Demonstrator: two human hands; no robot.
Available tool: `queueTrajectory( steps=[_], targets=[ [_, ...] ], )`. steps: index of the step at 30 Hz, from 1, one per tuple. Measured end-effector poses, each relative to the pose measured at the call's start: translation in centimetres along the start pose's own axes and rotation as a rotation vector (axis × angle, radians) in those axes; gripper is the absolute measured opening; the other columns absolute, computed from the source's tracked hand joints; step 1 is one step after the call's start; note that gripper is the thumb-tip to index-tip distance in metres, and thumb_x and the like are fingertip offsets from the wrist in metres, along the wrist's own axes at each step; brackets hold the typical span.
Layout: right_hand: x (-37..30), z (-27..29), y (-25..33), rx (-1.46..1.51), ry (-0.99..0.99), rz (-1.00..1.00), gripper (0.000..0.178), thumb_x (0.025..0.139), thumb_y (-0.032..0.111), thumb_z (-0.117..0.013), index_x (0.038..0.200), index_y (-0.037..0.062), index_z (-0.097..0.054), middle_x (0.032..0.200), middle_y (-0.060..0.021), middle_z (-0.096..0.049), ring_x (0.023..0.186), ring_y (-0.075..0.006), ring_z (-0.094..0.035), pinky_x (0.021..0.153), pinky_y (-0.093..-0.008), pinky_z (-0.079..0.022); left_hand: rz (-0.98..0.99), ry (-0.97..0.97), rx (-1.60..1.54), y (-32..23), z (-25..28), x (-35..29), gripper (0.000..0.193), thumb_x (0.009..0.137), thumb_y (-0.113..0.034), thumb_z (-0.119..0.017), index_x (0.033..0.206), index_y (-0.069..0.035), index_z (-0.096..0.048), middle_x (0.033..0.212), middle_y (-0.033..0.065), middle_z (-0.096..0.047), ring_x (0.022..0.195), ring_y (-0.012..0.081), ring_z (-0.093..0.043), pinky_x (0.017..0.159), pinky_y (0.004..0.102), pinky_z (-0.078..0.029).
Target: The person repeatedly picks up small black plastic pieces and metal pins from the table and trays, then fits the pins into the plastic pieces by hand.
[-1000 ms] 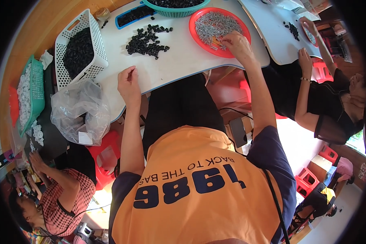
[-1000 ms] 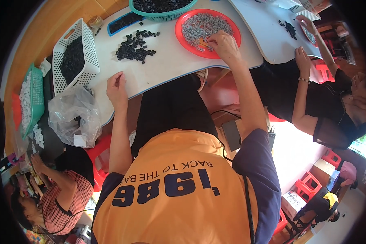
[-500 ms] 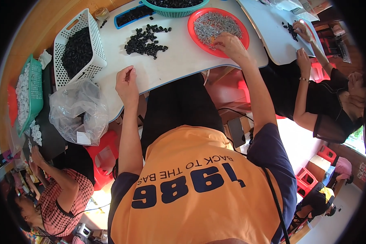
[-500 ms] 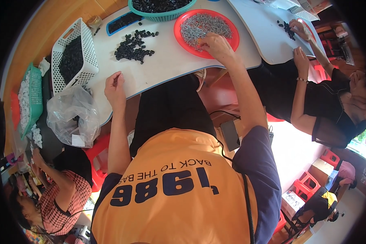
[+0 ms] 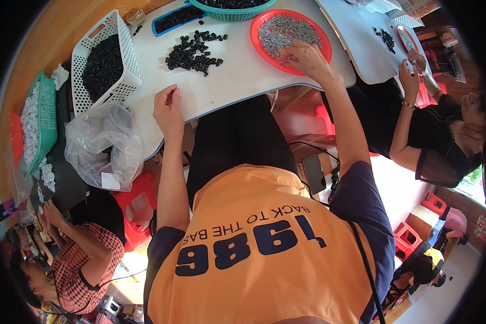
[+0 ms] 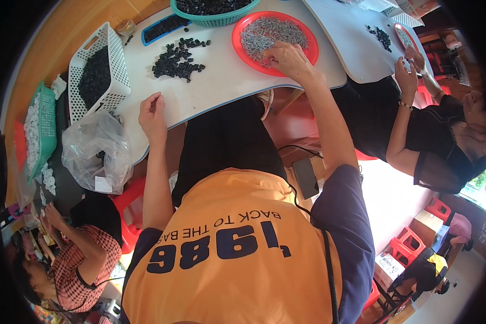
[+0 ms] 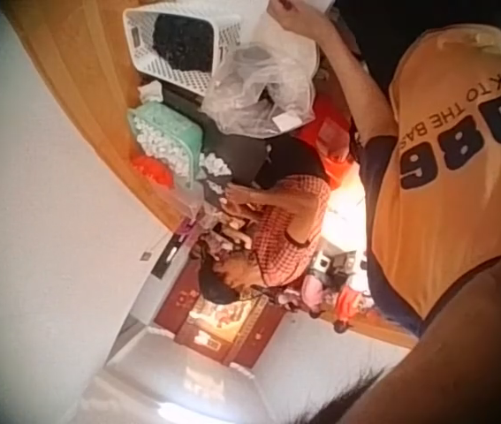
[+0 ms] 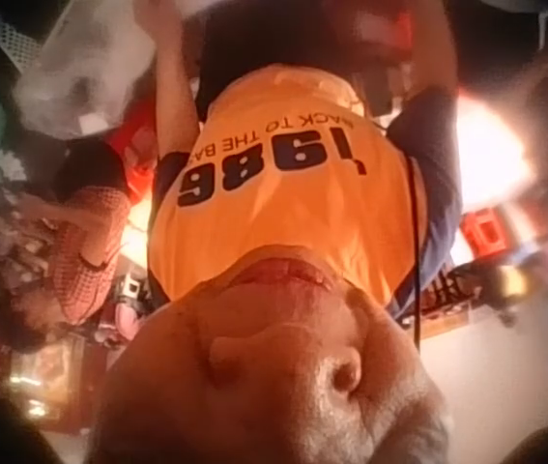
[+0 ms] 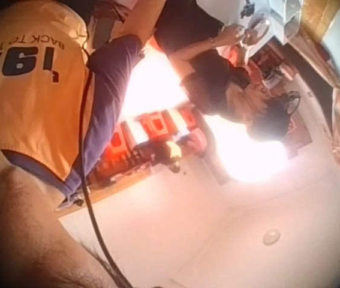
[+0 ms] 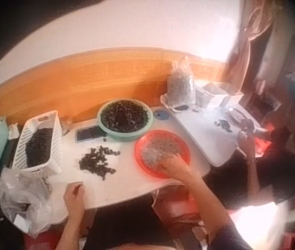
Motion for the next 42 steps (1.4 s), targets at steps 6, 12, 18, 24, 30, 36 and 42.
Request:
queueTrajectory(
  steps=[6, 12, 18, 24, 30, 36, 42],
  targets=[
    [-0.6, 0.3, 0.8, -0.065, 0.019, 0.015, 0.025, 0.106, 0.02, -0.08, 0.128, 0.0158, -0.09, 0.117, -0.0091, -0.079, 0.117, -0.0331, -0.079, 0.101, -0.054, -0.06, 0.001, -0.012, -0.076, -0.3, 1.0, -0.5, 0.029, 0.111, -0.001, -0.085, 0.139, 0.0, -0.085, 0.127, 0.0094, -0.084, 0.111, 0.0189, -0.079, 0.103, 0.0351, -0.066],
    [-1.0, 0.2, 2.8, -0.118, -0.037, 0.033, 0.023, 0.106, 0.019, -0.078, 0.126, 0.0149, -0.09, 0.116, -0.0074, -0.079, 0.118, -0.0323, -0.079, 0.1, -0.0548, -0.06, 0.004, -0.024, -0.147, 0.0, 1.7, -0.9, 0.03, 0.111, -0.001, -0.085, 0.14, 0.0, -0.085, 0.127, 0.0082, -0.084, 0.112, 0.0169, -0.079, 0.104, 0.0337, -0.066],
    [-0.5, 2.9, 3.7, 0.143, -0.114, -0.13, 0.026, 0.106, 0.026, -0.084, 0.123, 0.0066, -0.088, 0.116, -0.0108, -0.086, 0.109, -0.039, -0.084, 0.097, -0.0535, -0.065, 0.012, -0.086, -0.205, 0.2, 4.1, -1.7, 0.031, 0.111, -0.001, -0.085, 0.142, 0.0, -0.084, 0.128, 0.0071, -0.085, 0.112, 0.0148, -0.079, 0.104, 0.0323, -0.066],
    [-1.3, 3.7, 12.9, 0.708, -0.314, -0.324, 0.024, 0.108, 0.015, -0.09, 0.129, 0.0033, -0.091, 0.114, -0.0088, -0.09, 0.104, -0.0157, -0.084, 0.098, -0.0326, -0.065, 0.116, -0.098, -0.531, -6.6, 7.7, -4.9, 0.036, 0.106, 0.008, -0.087, 0.141, 0.004, -0.082, 0.121, 0.0085, -0.085, 0.11, 0.0148, -0.081, 0.101, 0.0313, -0.068],
    [-1.2, 3.6, 30.0, 1.232, -0.269, -0.237, 0.018, 0.113, 0.004, -0.085, 0.129, -0.0005, -0.091, 0.12, -0.0063, -0.091, 0.112, -0.0133, -0.083, 0.104, -0.0296, -0.065, 0.166, 0.045, -0.72, -16.6, 7.6, -9.5, 0.031, 0.106, 0.013, -0.085, 0.135, 0.006, -0.084, 0.12, 0.0108, -0.086, 0.106, 0.0165, -0.083, 0.102, 0.0313, -0.069],
    [-1.2, 1.8, 37.3, 1.584, -0.245, -0.151, 0.019, 0.111, 0.0, -0.088, 0.13, -0.0007, -0.089, 0.122, -0.0069, -0.09, 0.115, -0.0149, -0.083, 0.103, -0.0304, -0.066, 0.069, 0.068, -0.571, -20.0, 9.9, -11.7, 0.033, 0.104, 0.013, -0.087, 0.136, 0.004, -0.083, 0.123, 0.0106, -0.086, 0.108, 0.0148, -0.083, 0.099, 0.0298, -0.07],
    [-2.1, 0.4, 40.2, 1.517, -0.221, -0.148, 0.016, 0.111, 0.002, -0.089, 0.127, -0.0001, -0.09, 0.122, -0.0041, -0.085, 0.109, -0.0126, -0.08, 0.099, -0.0292, -0.066, 0.057, 0.025, -0.376, -20.9, 12.3, -13.4, 0.044, 0.101, 0.006, -0.093, 0.143, -0.002, -0.081, 0.12, 0.0105, -0.088, 0.107, 0.0138, -0.084, 0.095, 0.0296, -0.071]
  ],
)
Point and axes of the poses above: each hand's wrist, its own x-axis towards the middle knuckle, its own z-axis out of the back of the hand, y = z × x, the point moved 9 cm from there along x, towards the middle knuckle
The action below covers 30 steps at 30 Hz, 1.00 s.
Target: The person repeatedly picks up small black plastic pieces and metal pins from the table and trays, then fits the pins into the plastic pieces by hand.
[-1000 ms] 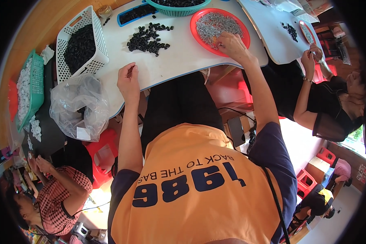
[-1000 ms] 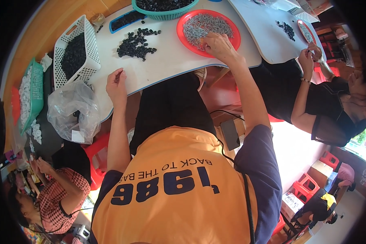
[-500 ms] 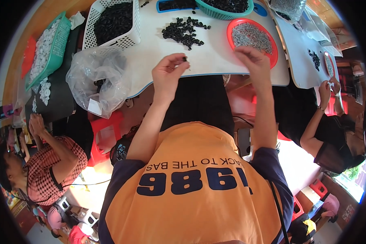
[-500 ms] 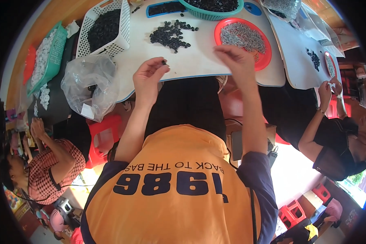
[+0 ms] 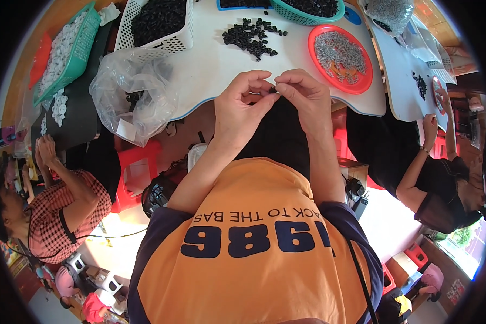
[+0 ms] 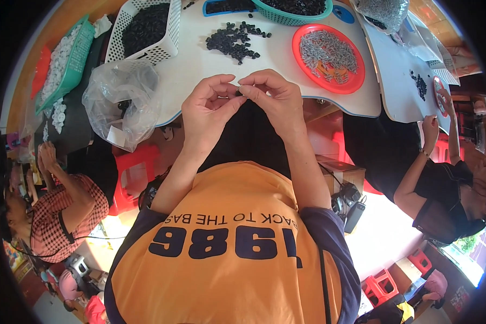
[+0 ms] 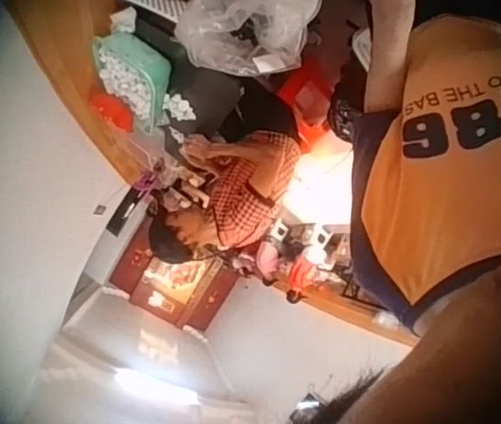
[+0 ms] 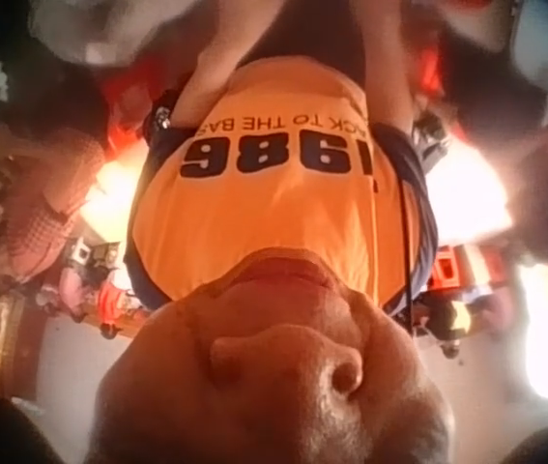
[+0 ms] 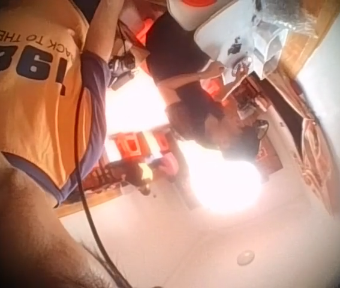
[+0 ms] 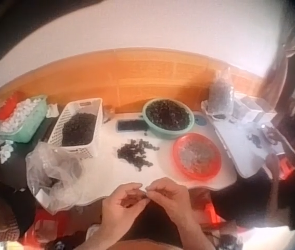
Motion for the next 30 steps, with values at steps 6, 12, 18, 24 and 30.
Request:
queueTrajectory(
  steps=[6, 12, 18, 24, 30],
  targets=[
    [-1.0, -0.7, 1.1, -0.412, -0.068, 0.098, 0.015, 0.106, 0.004, -0.092, 0.122, 0.0042, -0.093, 0.119, -0.0054, -0.084, 0.1, -0.0125, -0.076, 0.09, -0.0308, -0.062, -0.028, -0.022, 0.075, 0.7, 1.4, -0.7, 0.036, 0.101, 0.004, -0.094, 0.135, -0.002, -0.084, 0.117, 0.0101, -0.09, 0.102, 0.0158, -0.088, 0.093, 0.0316, -0.072],
    [-1.5, -1.6, 1.6, -0.639, -0.068, 0.165, 0.017, 0.106, 0.006, -0.091, 0.122, 0.0049, -0.093, 0.117, -0.0072, -0.084, 0.096, -0.0158, -0.076, 0.086, -0.0323, -0.062, -0.039, -0.04, 0.137, 1.0, 2.2, -1.2, 0.023, 0.102, 0.004, -0.093, 0.123, 0.001, -0.086, 0.116, 0.0102, -0.091, 0.099, 0.0167, -0.089, 0.091, 0.0323, -0.071],
    [-1.3, -1.8, 1.4, -0.706, -0.057, 0.151, 0.014, 0.108, 0.009, -0.09, 0.121, 0.0041, -0.092, 0.118, -0.0082, -0.084, 0.101, -0.0193, -0.081, 0.086, -0.0341, -0.063, -0.041, -0.036, 0.143, 2.1, 2.4, -1.0, 0.022, 0.102, 0.005, -0.093, 0.123, 0.002, -0.085, 0.116, 0.0109, -0.091, 0.099, 0.0176, -0.089, 0.09, 0.032, -0.071],
    [-1.0, -1.6, 1.2, -0.742, -0.03, 0.153, 0.015, 0.108, 0.01, -0.089, 0.122, 0.0046, -0.092, 0.119, -0.0078, -0.084, 0.101, -0.0202, -0.081, 0.086, -0.0351, -0.064, -0.035, -0.039, 0.159, 2.9, 2.3, -0.4, 0.022, 0.102, 0.005, -0.092, 0.123, 0.001, -0.087, 0.118, 0.0108, -0.09, 0.101, 0.0189, -0.09, 0.09, 0.0318, -0.071],
    [-1.0, -1.8, 0.3, -0.766, -0.046, 0.092, 0.015, 0.107, 0.011, -0.091, 0.121, 0.0063, -0.093, 0.119, -0.0075, -0.085, 0.101, -0.0206, -0.081, 0.086, -0.0372, -0.065, -0.086, -0.027, 0.213, 2.7, 2.5, -0.1, 0.023, 0.102, 0.005, -0.092, 0.124, 0.0, -0.088, 0.12, 0.0107, -0.089, 0.102, 0.0188, -0.089, 0.09, 0.0315, -0.071]
  ],
)
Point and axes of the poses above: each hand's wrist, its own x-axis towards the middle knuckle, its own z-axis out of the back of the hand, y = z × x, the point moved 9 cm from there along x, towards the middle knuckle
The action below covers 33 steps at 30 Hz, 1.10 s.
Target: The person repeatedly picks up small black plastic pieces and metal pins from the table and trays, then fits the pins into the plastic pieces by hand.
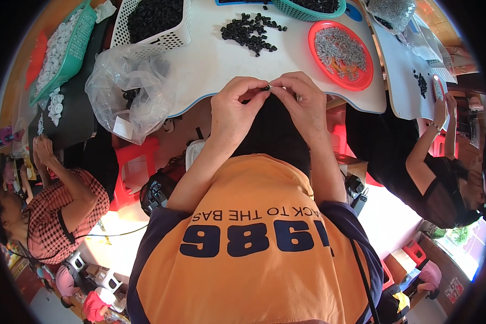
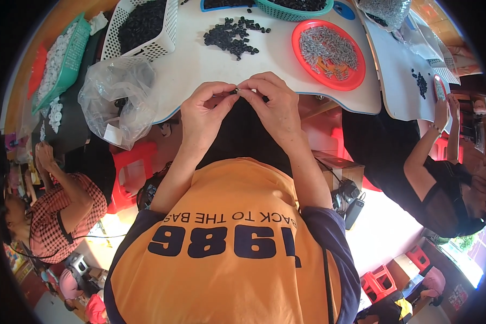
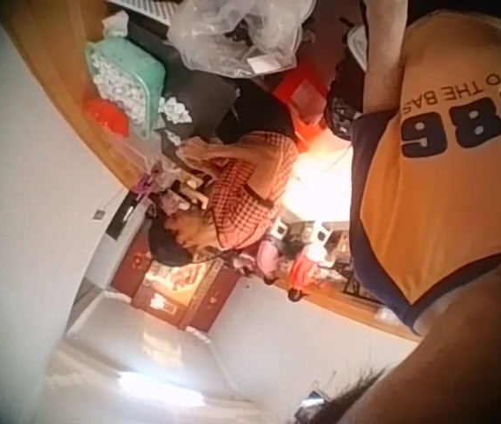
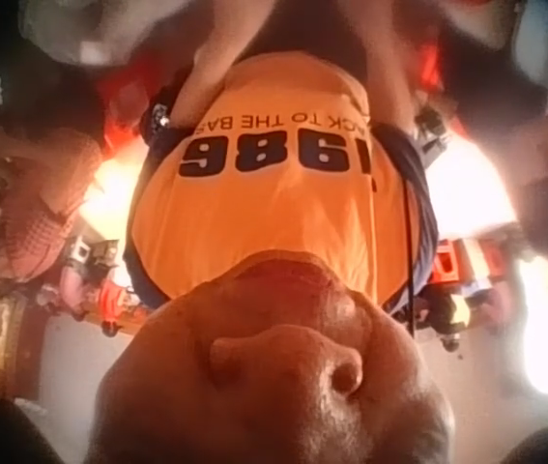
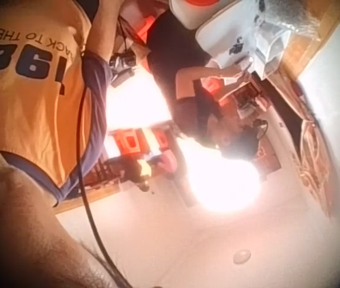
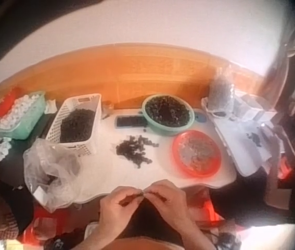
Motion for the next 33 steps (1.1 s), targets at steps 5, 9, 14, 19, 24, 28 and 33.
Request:
queueTrajectory(
  steps=[5, 9, 14, 19, 24, 28, 33],
  targets=[
    [-0.9, -1.0, 0.7, -0.095, -0.088, 0.148, 0.02, 0.107, 0.011, -0.091, 0.126, 0.0095, -0.095, 0.122, -0.008, -0.086, 0.106, -0.0252, -0.081, 0.091, -0.0391, -0.066, 0.138, -0.026, -0.086, 2.5, 0.3, -0.3, 0.027, 0.102, 0.005, -0.093, 0.128, -0.001, -0.087, 0.117, 0.0093, -0.09, 0.103, 0.0156, -0.088, 0.092, 0.0302, -0.07],
    [-1.5, -2.7, 1.2, -0.072, -0.059, 0.14, 0.021, 0.109, 0.012, -0.089, 0.129, 0.008, -0.094, 0.123, -0.0085, -0.086, 0.11, -0.0251, -0.081, 0.096, -0.0391, -0.065, 0.202, -0.042, -0.296, 4.9, 1.1, -0.6, 0.029, 0.101, 0.006, -0.093, 0.129, 0.002, -0.087, 0.116, 0.0073, -0.089, 0.102, 0.0131, -0.085, 0.093, 0.0294, -0.07],
    [2.1, -5.8, -6.8, 0.279, 0.087, -0.127, 0.026, 0.116, 0.02, -0.082, 0.136, 0.0064, -0.091, 0.121, -0.0119, -0.086, 0.101, -0.0244, -0.081, 0.094, -0.0401, -0.063, 0.281, -0.054, -0.528, 6.9, 2.4, -1.5, 0.028, 0.103, 0.01, -0.091, 0.13, 0.006, -0.085, 0.117, 0.0109, -0.087, 0.101, 0.0152, -0.083, 0.094, 0.0313, -0.073],
    [7.7, -8.9, -10.3, -0.114, 0.001, 0.105, 0.026, 0.113, 0.012, -0.083, 0.137, 0.0079, -0.09, 0.119, -0.0137, -0.083, 0.102, -0.0304, -0.08, 0.094, -0.0425, -0.064, 0.308, -0.063, -0.632, 6.5, 5.1, -2.2, 0.027, 0.107, 0.007, -0.088, 0.134, 0.005, -0.084, 0.117, 0.0118, -0.084, 0.104, 0.0212, -0.085, 0.094, 0.037, -0.074],
    [9.8, -13.2, -10.2, -0.408, 0.037, 0.377, 0.022, 0.108, 0.011, -0.085, 0.129, 0.0082, -0.089, 0.123, -0.0142, -0.078, 0.111, -0.0382, -0.078, 0.096, -0.0484, -0.065, 0.339, -0.087, -0.662, 6.6, 9.1, -2.6, 0.026, 0.109, 0.004, -0.088, 0.135, 0.004, -0.084, 0.119, 0.0113, -0.085, 0.104, 0.0218, -0.085, 0.094, 0.0372, -0.072],
    [9.7, -15.3, -9.8, -0.429, 0.06, 0.44, 0.02, 0.107, 0.012, -0.086, 0.126, 0.0073, -0.088, 0.123, -0.0143, -0.078, 0.113, -0.0392, -0.078, 0.097, -0.0493, -0.065, 0.35, -0.127, -0.713, 7.7, 11.7, -2.7, 0.026, 0.109, 0.003, -0.089, 0.135, 0.004, -0.084, 0.117, 0.0114, -0.086, 0.103, 0.0203, -0.085, 0.094, 0.0362, -0.073],
    [6.7, -15.6, -9.1, 0.006, 0.084, 0.029, 0.016, 0.111, 0.011, -0.085, 0.125, 0.0047, -0.09, 0.116, -0.01, -0.087, 0.1, -0.0245, -0.08, 0.094, -0.0383, -0.064, 0.344, -0.088, -0.813, 8.5, 12.4, -2.6, 0.026, 0.111, 0.003, -0.087, 0.137, 0.002, -0.084, 0.123, 0.0114, -0.086, 0.107, 0.0216, -0.085, 0.098, 0.0373, -0.072]
  ],
)
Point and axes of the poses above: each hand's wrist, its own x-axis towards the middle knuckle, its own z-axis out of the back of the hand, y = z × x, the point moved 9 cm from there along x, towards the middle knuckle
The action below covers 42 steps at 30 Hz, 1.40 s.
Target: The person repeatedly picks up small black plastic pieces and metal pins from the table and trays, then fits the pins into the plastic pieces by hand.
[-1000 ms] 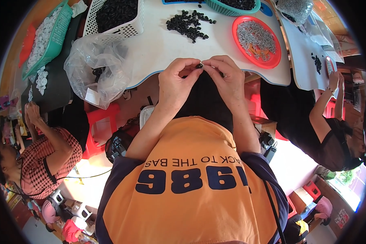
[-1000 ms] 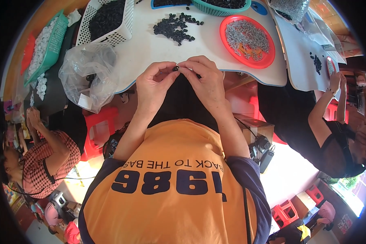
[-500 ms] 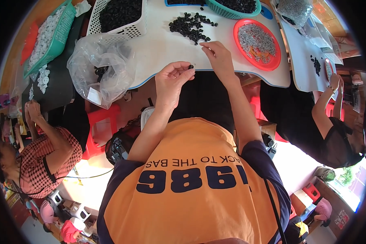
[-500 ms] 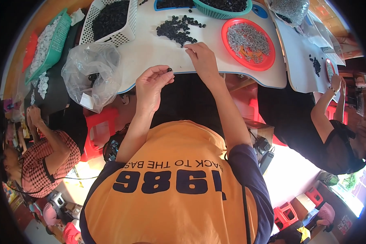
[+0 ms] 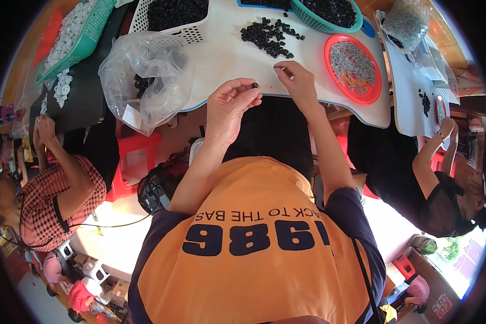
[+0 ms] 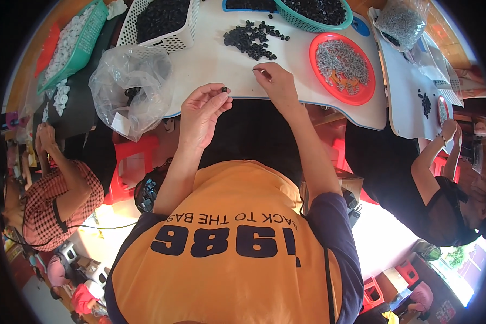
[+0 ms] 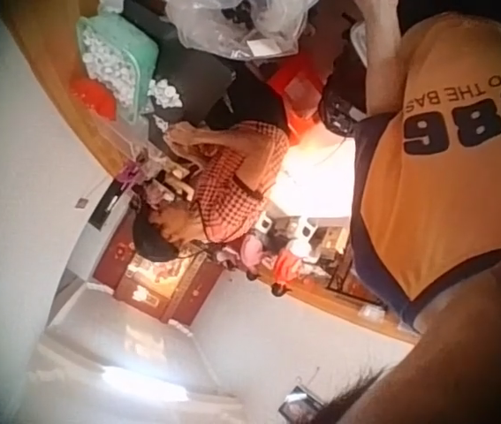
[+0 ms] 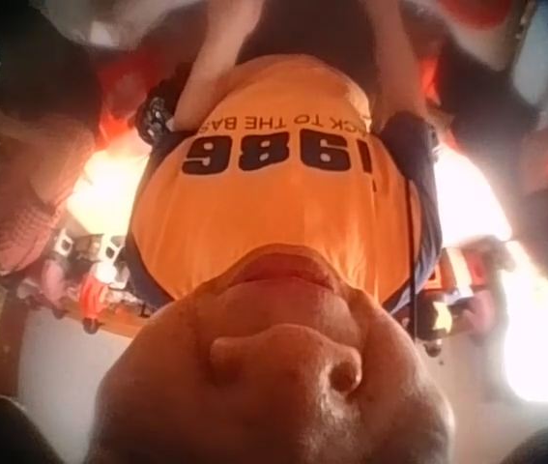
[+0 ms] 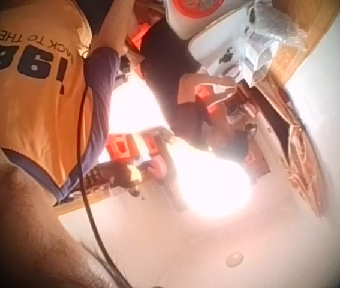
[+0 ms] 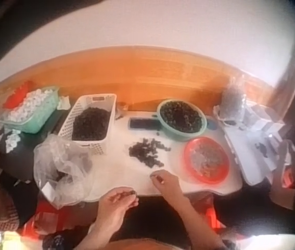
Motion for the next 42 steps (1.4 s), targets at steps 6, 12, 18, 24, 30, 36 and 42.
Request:
queueTrajectory(
  steps=[6, 12, 18, 24, 30, 36, 42],
  targets=[
    [-4.3, 1.4, 4.9, 0.79, 0.082, -0.303, 0.021, 0.114, 0.009, -0.085, 0.131, -0.001, -0.091, 0.116, -0.0047, -0.089, 0.105, -0.0078, -0.077, 0.092, -0.0259, -0.06, 0.013, 0.091, -0.024, 1.4, -1.6, 0.8, 0.029, 0.112, 0.004, -0.084, 0.141, 0.002, -0.084, 0.128, 0.0125, -0.087, 0.113, 0.0229, -0.085, 0.103, 0.0385, -0.071],
    [-6.4, 4.0, 10.3, 0.584, 0.101, -0.222, 0.025, 0.116, 0.008, -0.084, 0.139, 0.0019, -0.091, 0.117, -0.0042, -0.089, 0.108, -0.0105, -0.077, 0.097, -0.0286, -0.062, 0.043, 0.117, -0.051, 2.6, -3.4, 0.4, 0.029, 0.113, 0.005, -0.083, 0.142, 0.004, -0.083, 0.13, 0.0143, -0.087, 0.116, 0.0232, -0.086, 0.105, 0.0381, -0.072],
    [-7.1, 4.7, 10.9, 0.462, 0.096, -0.139, 0.023, 0.116, 0.008, -0.085, 0.137, 0.0016, -0.092, 0.12, -0.0078, -0.087, 0.109, -0.0126, -0.079, 0.097, -0.0285, -0.063, -0.059, 0.165, 0.0, 2.5, -4.0, 0.0, 0.026, 0.111, 0.006, -0.083, 0.138, 0.005, -0.083, 0.129, 0.015, -0.087, 0.114, 0.0237, -0.087, 0.104, 0.0386, -0.074],
    [-8.1, 5.4, 10.9, 0.419, 0.031, -0.122, 0.024, 0.114, -0.001, -0.084, 0.136, -0.0021, -0.091, 0.127, -0.0093, -0.087, 0.116, -0.0143, -0.08, 0.103, -0.0291, -0.064, -0.054, 0.163, 0.018, 2.8, -4.3, -0.6, 0.026, 0.111, 0.005, -0.085, 0.136, 0.003, -0.084, 0.129, 0.0143, -0.088, 0.114, 0.0231, -0.087, 0.104, 0.0391, -0.074],
    [-7.5, 5.1, 12.0, 0.462, -0.015, -0.097, 0.024, 0.112, -0.003, -0.085, 0.135, -0.0024, -0.091, 0.128, -0.0096, -0.087, 0.117, -0.0153, -0.08, 0.103, -0.0288, -0.063, 0.077, 0.11, -0.115, 2.4, -4.3, -0.2, 0.02, 0.114, 0.002, -0.083, 0.134, 0.001, -0.087, 0.131, 0.0137, -0.088, 0.116, 0.0207, -0.085, 0.109, 0.036, -0.072],
    [-7.8, 3.0, 12.4, 0.4, -0.068, -0.091, 0.021, 0.11, 0.002, -0.089, 0.131, 0.0017, -0.093, 0.122, -0.0081, -0.088, 0.11, -0.0145, -0.081, 0.096, -0.0284, -0.063, 0.171, 0.103, -0.236, 2.1, -2.5, 0.3, 0.02, 0.116, 0.0, -0.081, 0.134, -0.002, -0.088, 0.132, 0.0116, -0.087, 0.12, 0.0192, -0.083, 0.11, 0.034, -0.07],
    [-8.1, 1.5, 12.8, 0.396, -0.113, -0.1, 0.024, 0.109, 0.001, -0.09, 0.133, 0.0019, -0.092, 0.123, -0.0079, -0.088, 0.108, -0.0134, -0.081, 0.096, -0.0281, -0.064, 0.262, 0.08, -0.273, 2.5, -0.9, 0.3, 0.021, 0.113, 0.0, -0.085, 0.134, 0.0, -0.088, 0.129, 0.0105, -0.088, 0.117, 0.0192, -0.084, 0.108, 0.0342, -0.07]
  ],
)
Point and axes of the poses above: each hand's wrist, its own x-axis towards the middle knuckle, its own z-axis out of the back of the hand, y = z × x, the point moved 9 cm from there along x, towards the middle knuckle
